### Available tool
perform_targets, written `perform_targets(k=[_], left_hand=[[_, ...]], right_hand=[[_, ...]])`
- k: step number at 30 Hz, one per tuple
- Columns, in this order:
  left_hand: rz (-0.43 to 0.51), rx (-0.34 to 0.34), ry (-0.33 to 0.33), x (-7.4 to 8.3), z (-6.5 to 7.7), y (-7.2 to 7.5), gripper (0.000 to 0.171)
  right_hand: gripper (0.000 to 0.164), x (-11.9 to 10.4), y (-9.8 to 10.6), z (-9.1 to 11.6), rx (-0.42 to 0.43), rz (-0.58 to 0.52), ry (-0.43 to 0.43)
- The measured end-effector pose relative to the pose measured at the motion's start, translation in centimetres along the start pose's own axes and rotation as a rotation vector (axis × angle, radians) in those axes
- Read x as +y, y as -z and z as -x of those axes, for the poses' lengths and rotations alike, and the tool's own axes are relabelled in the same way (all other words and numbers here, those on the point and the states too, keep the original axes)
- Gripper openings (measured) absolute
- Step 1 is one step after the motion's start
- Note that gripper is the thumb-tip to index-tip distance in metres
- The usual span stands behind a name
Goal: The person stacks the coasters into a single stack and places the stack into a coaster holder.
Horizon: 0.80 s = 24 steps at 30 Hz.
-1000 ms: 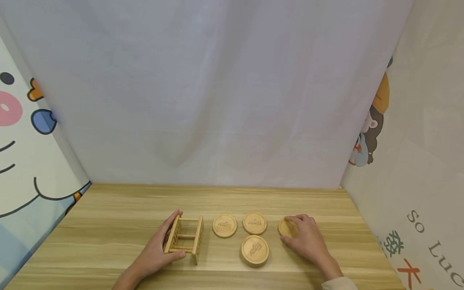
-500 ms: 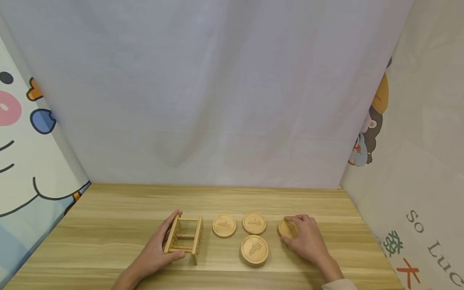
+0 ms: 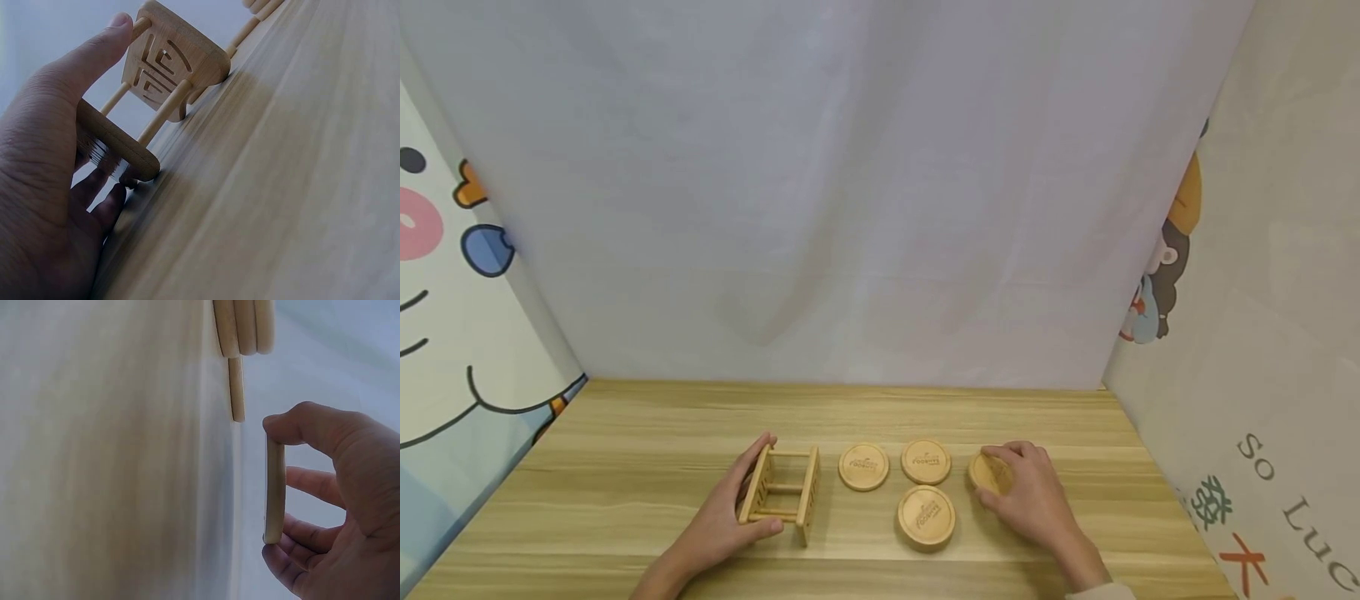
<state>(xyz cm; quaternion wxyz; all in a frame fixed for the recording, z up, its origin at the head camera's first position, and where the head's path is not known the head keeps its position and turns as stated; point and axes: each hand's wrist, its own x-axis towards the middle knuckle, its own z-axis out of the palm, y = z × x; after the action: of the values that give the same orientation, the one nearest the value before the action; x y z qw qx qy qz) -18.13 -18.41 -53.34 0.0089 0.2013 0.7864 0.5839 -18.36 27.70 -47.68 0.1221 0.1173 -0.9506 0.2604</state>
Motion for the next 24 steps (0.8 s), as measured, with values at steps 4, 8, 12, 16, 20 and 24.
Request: perform_targets(k=[4,8,12,16,20,24], left_hand=[[-0.014,0.004,0.002,-0.1,0.0,0.0,0.114],[-0.014,0.006,0.002,-0.2,-0.1,0.0,0.115],[-0.018,0.006,-0.002,-0.2,-0.1,0.0,0.115],[-0.021,0.006,-0.003,-0.2,-0.1,-0.1,0.115],[-0.021,0.007,-0.001,-0.1,-0.1,0.0,0.115],[-0.02,0.006,0.002,-0.2,-0.1,0.0,0.115]], right_hand=[[0.053,-0.3,0.0,0.1,0.015,0.004,0.011],[0.053,-0.6,0.0,0.2,0.025,0.004,0.019],[0.054,-1.0,0.1,0.3,0.028,0.006,0.024],[0.054,-1.3,0.1,0.4,0.036,0.0,0.036],[0.054,-1.5,0.0,0.5,0.055,-0.007,0.059],[0.053,-1.8,0.0,0.5,0.06,-0.014,0.074]])
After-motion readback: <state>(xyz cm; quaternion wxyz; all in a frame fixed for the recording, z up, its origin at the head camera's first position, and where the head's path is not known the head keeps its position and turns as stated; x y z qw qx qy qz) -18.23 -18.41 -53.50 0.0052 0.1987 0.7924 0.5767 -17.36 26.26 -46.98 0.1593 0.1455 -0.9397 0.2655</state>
